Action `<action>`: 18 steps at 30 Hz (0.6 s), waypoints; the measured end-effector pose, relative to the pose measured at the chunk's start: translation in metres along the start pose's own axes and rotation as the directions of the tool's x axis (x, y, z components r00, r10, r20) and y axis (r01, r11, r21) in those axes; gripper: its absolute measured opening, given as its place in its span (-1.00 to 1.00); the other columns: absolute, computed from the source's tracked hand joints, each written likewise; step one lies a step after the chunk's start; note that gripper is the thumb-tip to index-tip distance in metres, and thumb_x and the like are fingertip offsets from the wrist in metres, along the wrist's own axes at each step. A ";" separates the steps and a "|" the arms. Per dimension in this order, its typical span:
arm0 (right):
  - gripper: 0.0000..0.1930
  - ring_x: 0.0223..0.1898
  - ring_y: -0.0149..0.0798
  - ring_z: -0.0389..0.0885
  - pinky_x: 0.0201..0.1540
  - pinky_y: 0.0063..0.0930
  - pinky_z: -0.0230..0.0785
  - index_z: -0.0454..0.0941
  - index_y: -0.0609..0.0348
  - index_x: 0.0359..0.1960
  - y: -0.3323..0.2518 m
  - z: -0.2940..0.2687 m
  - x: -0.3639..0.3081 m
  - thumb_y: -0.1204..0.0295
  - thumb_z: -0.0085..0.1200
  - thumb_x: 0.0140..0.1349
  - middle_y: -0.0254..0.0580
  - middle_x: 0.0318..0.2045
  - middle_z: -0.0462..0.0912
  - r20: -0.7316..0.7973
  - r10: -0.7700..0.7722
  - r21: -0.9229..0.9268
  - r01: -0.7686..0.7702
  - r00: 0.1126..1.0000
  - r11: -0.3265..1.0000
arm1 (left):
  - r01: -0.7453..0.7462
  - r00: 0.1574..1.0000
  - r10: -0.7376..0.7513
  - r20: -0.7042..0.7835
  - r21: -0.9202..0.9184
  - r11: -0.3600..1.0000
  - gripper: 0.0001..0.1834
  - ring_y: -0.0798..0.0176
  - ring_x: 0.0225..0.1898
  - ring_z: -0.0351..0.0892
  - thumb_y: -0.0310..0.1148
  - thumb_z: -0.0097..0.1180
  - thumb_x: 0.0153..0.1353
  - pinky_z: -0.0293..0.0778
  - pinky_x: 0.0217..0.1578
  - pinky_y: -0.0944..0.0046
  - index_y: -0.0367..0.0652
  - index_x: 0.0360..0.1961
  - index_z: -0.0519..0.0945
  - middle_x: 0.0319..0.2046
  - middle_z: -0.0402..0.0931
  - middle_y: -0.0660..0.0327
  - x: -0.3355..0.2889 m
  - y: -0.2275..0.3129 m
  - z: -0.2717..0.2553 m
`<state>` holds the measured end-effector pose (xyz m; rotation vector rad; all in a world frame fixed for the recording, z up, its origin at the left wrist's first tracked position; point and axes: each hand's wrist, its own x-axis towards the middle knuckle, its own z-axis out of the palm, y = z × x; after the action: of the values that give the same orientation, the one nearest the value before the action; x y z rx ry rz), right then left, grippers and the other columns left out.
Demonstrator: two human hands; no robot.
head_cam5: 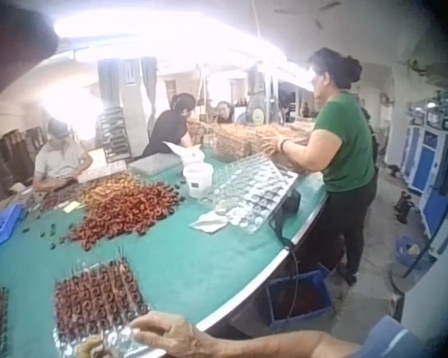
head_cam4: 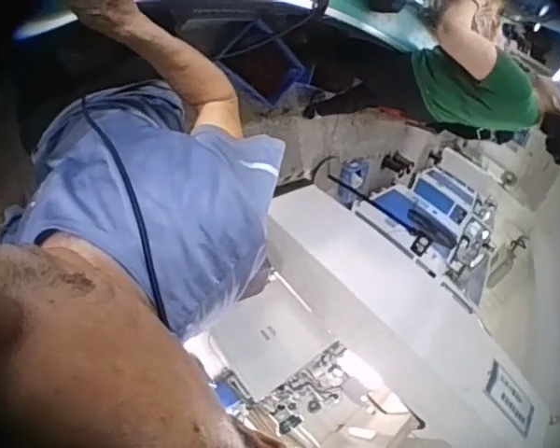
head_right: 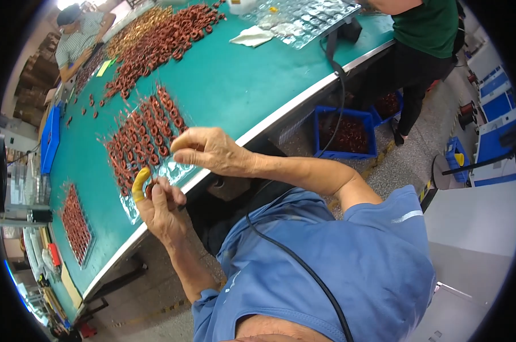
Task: Manually assembling small copper wire coils into plastic organizer trays on a factory workbench.
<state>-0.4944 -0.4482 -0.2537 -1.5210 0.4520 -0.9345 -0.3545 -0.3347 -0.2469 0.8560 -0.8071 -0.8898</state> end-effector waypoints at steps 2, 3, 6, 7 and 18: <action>-0.75 -0.18 -0.40 0.55 -0.10 -0.52 0.41 0.59 0.30 -0.18 0.004 0.001 0.001 0.35 0.16 0.25 -0.18 -0.29 0.61 0.073 -0.005 -0.108 0.013 0.997 0.994 | -0.011 1.000 0.011 0.005 0.012 1.000 -0.61 0.35 -0.54 0.38 -0.42 -0.02 0.35 0.39 -0.51 0.41 -0.20 0.17 0.28 -0.40 0.37 0.16 0.001 0.002 -0.002; -0.75 -0.24 -0.42 0.56 -0.16 -0.54 0.43 0.60 0.29 -0.19 0.005 0.006 0.000 0.32 0.13 0.27 -0.21 -0.34 0.62 0.091 -0.037 -0.114 0.048 0.995 0.992 | -0.016 1.000 0.015 0.022 0.013 1.000 -0.59 0.34 -0.56 0.39 -0.41 0.00 0.34 0.40 -0.53 0.41 -0.20 0.18 0.28 -0.40 0.38 0.15 0.000 0.003 -0.003; -0.72 -0.41 -0.48 0.53 -0.35 -0.56 0.40 0.60 0.29 -0.28 0.003 0.009 -0.001 0.26 0.06 0.32 -0.31 -0.50 0.59 0.107 0.054 -0.011 -0.054 0.993 0.999 | 0.005 0.998 -0.007 0.063 0.030 1.000 -0.60 0.36 -0.56 0.39 -0.39 -0.01 0.35 0.40 -0.55 0.41 -0.23 0.17 0.30 -0.41 0.38 0.16 0.000 -0.002 0.001; -0.72 -0.41 -0.48 0.53 -0.35 -0.56 0.40 0.60 0.29 -0.28 0.002 0.009 -0.001 0.26 0.06 0.32 -0.31 -0.50 0.59 0.098 0.048 -0.015 -0.047 0.994 0.999 | 0.000 0.996 -0.004 0.084 0.049 0.999 -0.61 0.36 -0.56 0.39 -0.39 -0.02 0.35 0.40 -0.54 0.42 -0.24 0.16 0.32 -0.41 0.37 0.17 0.001 -0.005 0.002; -0.74 -0.51 -0.35 0.54 -0.43 -0.47 0.39 0.58 0.29 -0.36 -0.009 0.005 -0.003 0.31 0.01 0.34 -0.18 -0.56 0.58 0.010 -0.207 -0.216 0.204 0.978 0.955 | -0.014 0.994 -0.008 0.112 0.201 0.979 -0.66 0.38 -0.61 0.36 -0.39 -0.06 0.37 0.35 -0.59 0.44 -0.34 0.10 0.33 -0.45 0.33 0.23 0.006 -0.006 0.012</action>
<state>-0.4942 -0.4411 -0.2454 -1.7862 0.4202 -1.0843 -0.3644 -0.3452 -0.2461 0.9880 -1.0091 -0.8690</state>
